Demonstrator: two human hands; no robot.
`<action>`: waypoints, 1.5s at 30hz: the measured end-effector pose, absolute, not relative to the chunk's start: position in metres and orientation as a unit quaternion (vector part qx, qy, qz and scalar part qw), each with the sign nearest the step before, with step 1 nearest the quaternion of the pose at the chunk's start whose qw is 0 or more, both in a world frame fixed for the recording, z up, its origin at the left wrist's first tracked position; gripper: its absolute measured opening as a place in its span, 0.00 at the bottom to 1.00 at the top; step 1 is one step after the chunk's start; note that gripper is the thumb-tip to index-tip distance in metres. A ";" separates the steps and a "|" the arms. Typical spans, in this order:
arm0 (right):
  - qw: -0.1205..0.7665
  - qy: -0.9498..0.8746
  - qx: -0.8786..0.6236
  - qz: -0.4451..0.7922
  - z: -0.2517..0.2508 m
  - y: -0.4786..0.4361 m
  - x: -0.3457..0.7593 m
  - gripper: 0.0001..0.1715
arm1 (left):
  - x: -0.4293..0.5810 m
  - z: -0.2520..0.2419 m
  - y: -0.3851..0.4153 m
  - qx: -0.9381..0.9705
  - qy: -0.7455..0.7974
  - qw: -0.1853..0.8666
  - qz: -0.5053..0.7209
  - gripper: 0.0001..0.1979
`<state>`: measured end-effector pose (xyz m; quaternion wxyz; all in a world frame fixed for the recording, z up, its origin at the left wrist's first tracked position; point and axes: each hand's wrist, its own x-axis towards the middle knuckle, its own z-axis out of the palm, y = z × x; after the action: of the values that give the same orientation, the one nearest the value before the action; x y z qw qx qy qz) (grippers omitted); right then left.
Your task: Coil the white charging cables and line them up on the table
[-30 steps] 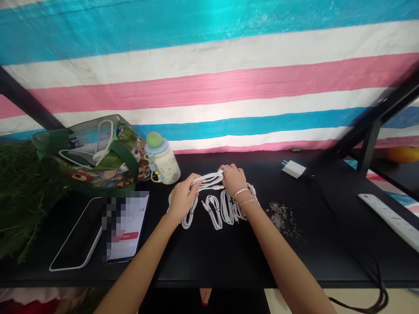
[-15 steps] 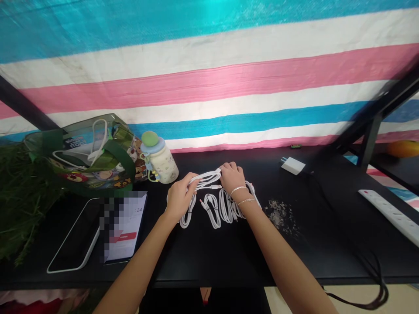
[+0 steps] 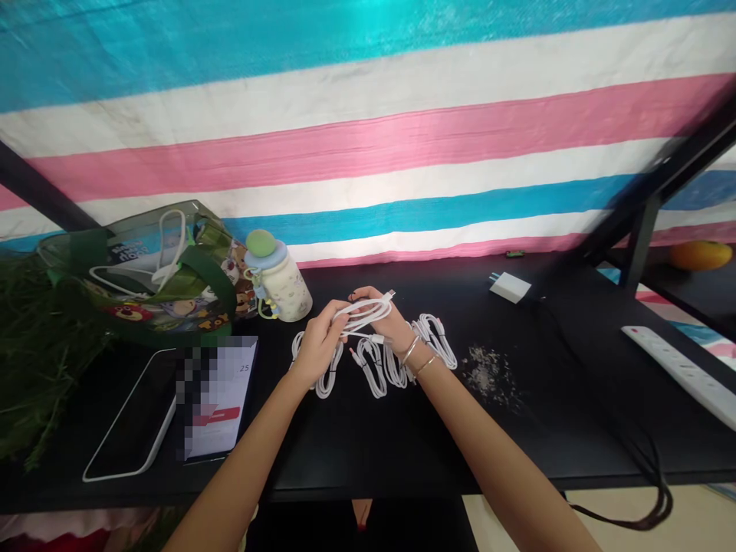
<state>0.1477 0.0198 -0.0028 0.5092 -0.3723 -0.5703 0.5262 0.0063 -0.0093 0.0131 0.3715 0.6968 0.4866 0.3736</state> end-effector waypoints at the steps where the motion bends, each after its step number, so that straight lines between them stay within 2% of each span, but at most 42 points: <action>1: 0.515 -0.569 -0.370 0.524 -0.004 0.019 0.147 0.19 | 0.006 0.013 -0.009 0.688 0.489 0.380 0.379 0.11; 9: 0.524 -0.585 -0.375 0.492 -0.009 0.017 0.141 0.19 | 0.006 0.014 -0.009 0.635 0.499 0.426 0.408 0.08; 14: 0.524 -0.572 -0.375 0.508 -0.016 0.018 0.142 0.20 | 0.007 0.012 -0.007 0.585 0.487 0.480 0.436 0.09; 25: 0.499 -0.585 -0.302 0.564 -0.006 0.010 0.137 0.21 | 0.007 0.012 -0.003 0.518 0.429 0.528 0.518 0.10; 35: 0.449 -0.642 -0.270 0.559 -0.007 0.011 0.146 0.24 | 0.007 0.018 -0.003 0.487 0.450 0.542 0.517 0.07; 45: 0.473 -0.590 -0.285 0.589 -0.002 0.008 0.142 0.24 | 0.007 0.015 -0.001 0.491 0.443 0.534 0.526 0.09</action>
<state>0.1422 0.0081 -0.0025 0.4730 -0.2850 -0.5899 0.5892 0.0072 -0.0015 0.0148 0.5342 0.4915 0.4432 0.5259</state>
